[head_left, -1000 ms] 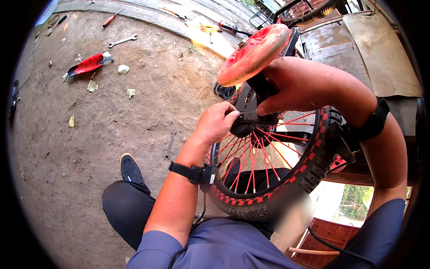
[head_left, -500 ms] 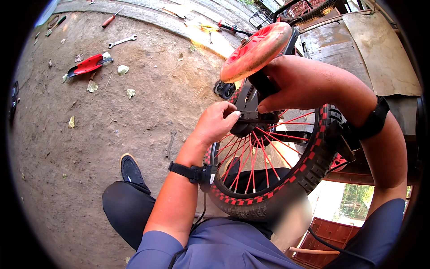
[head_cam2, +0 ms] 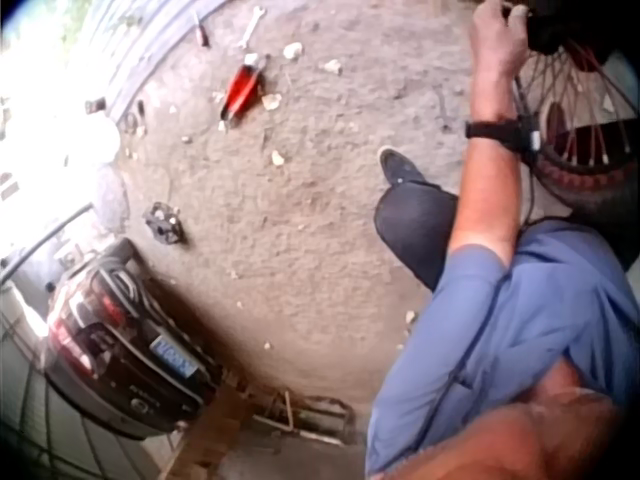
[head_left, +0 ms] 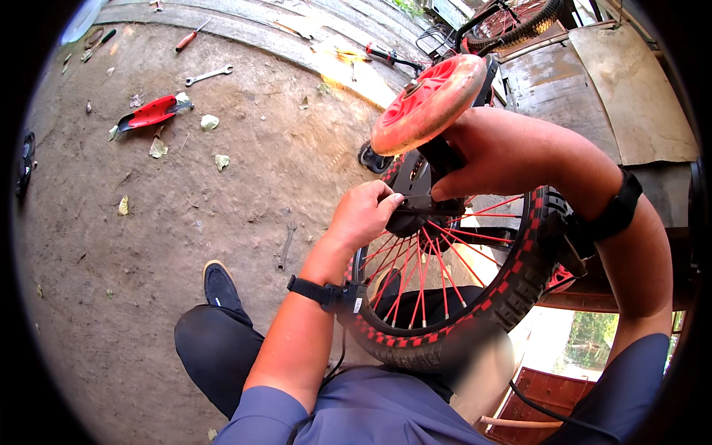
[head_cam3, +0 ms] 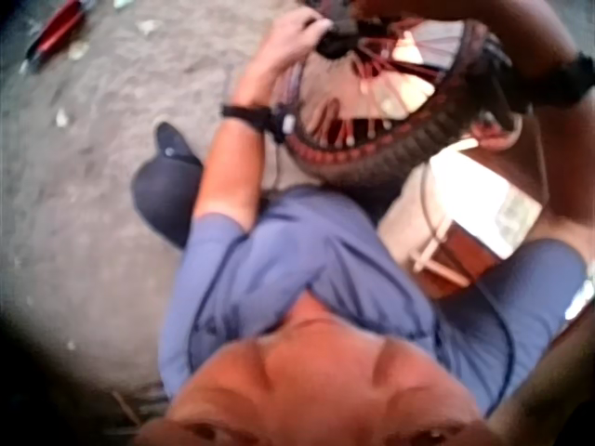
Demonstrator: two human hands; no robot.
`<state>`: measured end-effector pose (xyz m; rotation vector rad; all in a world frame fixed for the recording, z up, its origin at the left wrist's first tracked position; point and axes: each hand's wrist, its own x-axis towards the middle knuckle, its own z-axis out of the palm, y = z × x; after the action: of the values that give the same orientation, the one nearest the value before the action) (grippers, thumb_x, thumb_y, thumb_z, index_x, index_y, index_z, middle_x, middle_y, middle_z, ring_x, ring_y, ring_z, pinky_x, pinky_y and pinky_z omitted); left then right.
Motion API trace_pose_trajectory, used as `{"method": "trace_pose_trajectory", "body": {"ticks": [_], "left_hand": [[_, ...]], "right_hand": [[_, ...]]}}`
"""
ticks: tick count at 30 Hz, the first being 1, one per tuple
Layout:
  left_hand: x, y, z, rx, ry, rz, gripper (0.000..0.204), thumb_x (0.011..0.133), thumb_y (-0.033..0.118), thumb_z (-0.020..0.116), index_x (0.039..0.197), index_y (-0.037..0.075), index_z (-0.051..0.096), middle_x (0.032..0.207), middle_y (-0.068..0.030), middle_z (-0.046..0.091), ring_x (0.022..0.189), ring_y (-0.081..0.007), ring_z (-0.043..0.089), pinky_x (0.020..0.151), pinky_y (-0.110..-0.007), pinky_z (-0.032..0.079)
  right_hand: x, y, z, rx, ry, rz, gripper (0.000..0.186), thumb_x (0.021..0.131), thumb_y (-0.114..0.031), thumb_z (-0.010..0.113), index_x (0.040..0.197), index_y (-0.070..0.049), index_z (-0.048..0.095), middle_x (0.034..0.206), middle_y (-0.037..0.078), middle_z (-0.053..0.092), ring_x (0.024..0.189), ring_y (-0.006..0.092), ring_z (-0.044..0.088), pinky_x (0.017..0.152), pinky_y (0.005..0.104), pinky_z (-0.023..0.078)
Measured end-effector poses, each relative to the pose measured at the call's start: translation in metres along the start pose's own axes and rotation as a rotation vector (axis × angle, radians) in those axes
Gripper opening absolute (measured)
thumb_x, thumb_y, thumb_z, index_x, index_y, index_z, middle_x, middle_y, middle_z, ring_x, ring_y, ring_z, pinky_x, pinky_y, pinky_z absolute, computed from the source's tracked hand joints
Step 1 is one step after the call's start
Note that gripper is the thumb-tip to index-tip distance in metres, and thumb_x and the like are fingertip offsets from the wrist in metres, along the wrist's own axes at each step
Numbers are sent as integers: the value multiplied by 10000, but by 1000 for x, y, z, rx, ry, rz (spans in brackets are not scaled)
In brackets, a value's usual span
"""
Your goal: The person uses a wrench to tighten the rear wheel axle nut on a bicycle. They then attach two red training wheels to the rear axle, securing them with bolts.
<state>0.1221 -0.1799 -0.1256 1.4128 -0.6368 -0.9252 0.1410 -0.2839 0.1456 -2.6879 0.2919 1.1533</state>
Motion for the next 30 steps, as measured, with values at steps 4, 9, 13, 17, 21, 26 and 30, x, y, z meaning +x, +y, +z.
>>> {"method": "trace_pose_trajectory", "body": {"ticks": [4, 9, 13, 17, 21, 26, 30], "left_hand": [[4, -14, 2, -33, 69, 211, 173, 935, 168, 695, 984, 2, 709, 891, -103, 707, 806, -174, 658, 749, -332, 532], [1, -3, 2, -94, 37, 81, 163, 923, 155, 697, 980, 3, 709, 874, -100, 702, 842, -177, 674, 760, -333, 539], [1, -6, 2, 20, 49, 120, 155, 916, 145, 688, 963, -2, 703, 874, -109, 697, 845, -210, 680, 766, -354, 540], [2, -12, 1, -43, 55, 235, 134, 918, 112, 670, 983, 0, 705, 891, -106, 690, 880, -204, 676, 811, -341, 544], [3, -11, 3, -121, 61, 116, 173, 935, 160, 684, 976, -6, 706, 853, -101, 706, 787, -159, 672, 728, -326, 557], [4, -11, 4, 4, 43, 104, 176, 938, 162, 682, 946, -13, 697, 818, -101, 706, 744, -159, 672, 673, -331, 551], [5, -17, 5, -58, 53, 186, 178, 927, 168, 678, 952, -7, 699, 872, -124, 703, 807, -215, 674, 727, -359, 545]], "right_hand": [[0, -1, -1, -6, 6, -16, 453, 783, -317, 781, 1010, 45, 630, 872, 205, 700, 842, 327, 704, 755, 405, 537], [-1, 3, 0, -39, 10, -3, 458, 788, -316, 780, 1023, 47, 629, 884, 207, 706, 857, 330, 711, 763, 405, 542], [1, 2, -2, -48, 2, -4, 470, 776, -312, 790, 1050, 35, 630, 888, 199, 715, 854, 323, 717, 766, 405, 549], [1, 1, -1, 19, -27, -14, 464, 771, -282, 783, 1093, 18, 636, 875, 147, 730, 817, 254, 725, 747, 373, 554], [0, -4, -2, 109, -46, -15, 482, 766, -252, 800, 1134, 10, 632, 864, 108, 714, 795, 196, 685, 745, 353, 538], [-3, -15, -6, 83, -84, 54, 425, 783, -123, 773, 1157, 5, 617, 887, 113, 674, 796, 219, 624, 757, 366, 511], [-4, -16, -5, 101, -62, 35, 428, 779, -121, 777, 1155, 3, 618, 886, 113, 673, 795, 218, 621, 760, 370, 511]]}}
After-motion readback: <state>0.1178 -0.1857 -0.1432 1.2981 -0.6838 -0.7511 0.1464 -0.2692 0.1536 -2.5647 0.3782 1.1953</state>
